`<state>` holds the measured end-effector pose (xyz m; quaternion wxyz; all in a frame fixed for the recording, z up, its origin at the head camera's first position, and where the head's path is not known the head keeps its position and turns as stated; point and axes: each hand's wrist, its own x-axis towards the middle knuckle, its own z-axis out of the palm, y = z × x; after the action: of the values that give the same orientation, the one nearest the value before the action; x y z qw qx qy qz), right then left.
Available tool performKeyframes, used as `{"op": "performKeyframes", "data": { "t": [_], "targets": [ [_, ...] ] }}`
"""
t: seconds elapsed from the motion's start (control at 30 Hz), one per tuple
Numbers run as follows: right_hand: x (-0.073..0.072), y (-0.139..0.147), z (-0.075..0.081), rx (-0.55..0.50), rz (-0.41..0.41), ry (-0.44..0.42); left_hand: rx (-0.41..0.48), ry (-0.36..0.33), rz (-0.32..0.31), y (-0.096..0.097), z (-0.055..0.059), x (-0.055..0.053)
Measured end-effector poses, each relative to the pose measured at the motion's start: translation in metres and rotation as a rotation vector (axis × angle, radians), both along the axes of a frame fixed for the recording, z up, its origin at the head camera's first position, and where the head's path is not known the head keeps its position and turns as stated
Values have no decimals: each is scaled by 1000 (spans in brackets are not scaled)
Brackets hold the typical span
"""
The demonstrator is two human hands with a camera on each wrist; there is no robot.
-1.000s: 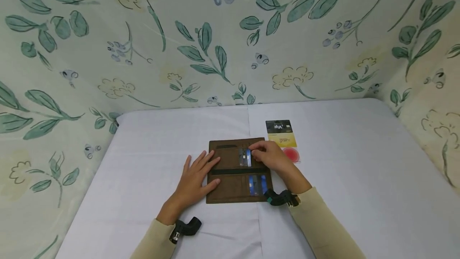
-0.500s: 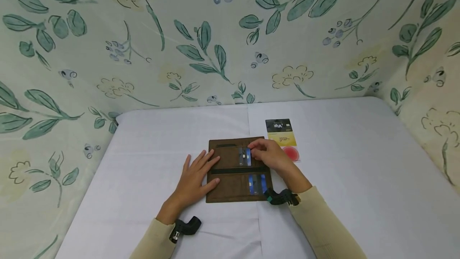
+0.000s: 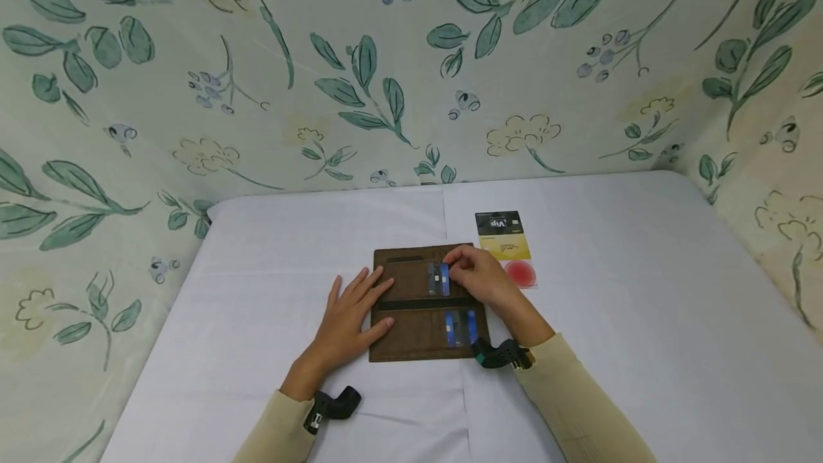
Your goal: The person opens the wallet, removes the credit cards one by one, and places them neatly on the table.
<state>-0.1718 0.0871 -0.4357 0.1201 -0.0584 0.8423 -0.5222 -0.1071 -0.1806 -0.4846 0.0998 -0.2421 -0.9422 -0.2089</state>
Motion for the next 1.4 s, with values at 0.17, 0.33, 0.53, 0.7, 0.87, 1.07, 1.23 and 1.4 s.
{"op": "performKeyframes", "data": {
  "t": [0.17,0.33,0.53,0.7,0.87,1.07,1.23,1.4],
  "targets": [
    [-1,1,-1,22,-1,11,7,15,-7,0,-1,-1],
    [-1,2,-1,19,10,25,7,6,-2,0,-2,0],
    [1,-2,-5,48,-24,59,5,15,1,-1,-2,0],
    [4,-8,-6,107,-69,68,3,14,2,-1,-4,1],
    [6,-10,-5,125,-100,56,0,12,5,-2,-5,1],
    [5,-8,-5,108,-119,2,-3,10,1,-1,-5,1],
    [7,-7,-5,123,-89,-3,0,13,0,-1,-6,0],
    [8,-7,-4,139,-34,46,-3,4,8,-1,-6,1]
  ]
}}
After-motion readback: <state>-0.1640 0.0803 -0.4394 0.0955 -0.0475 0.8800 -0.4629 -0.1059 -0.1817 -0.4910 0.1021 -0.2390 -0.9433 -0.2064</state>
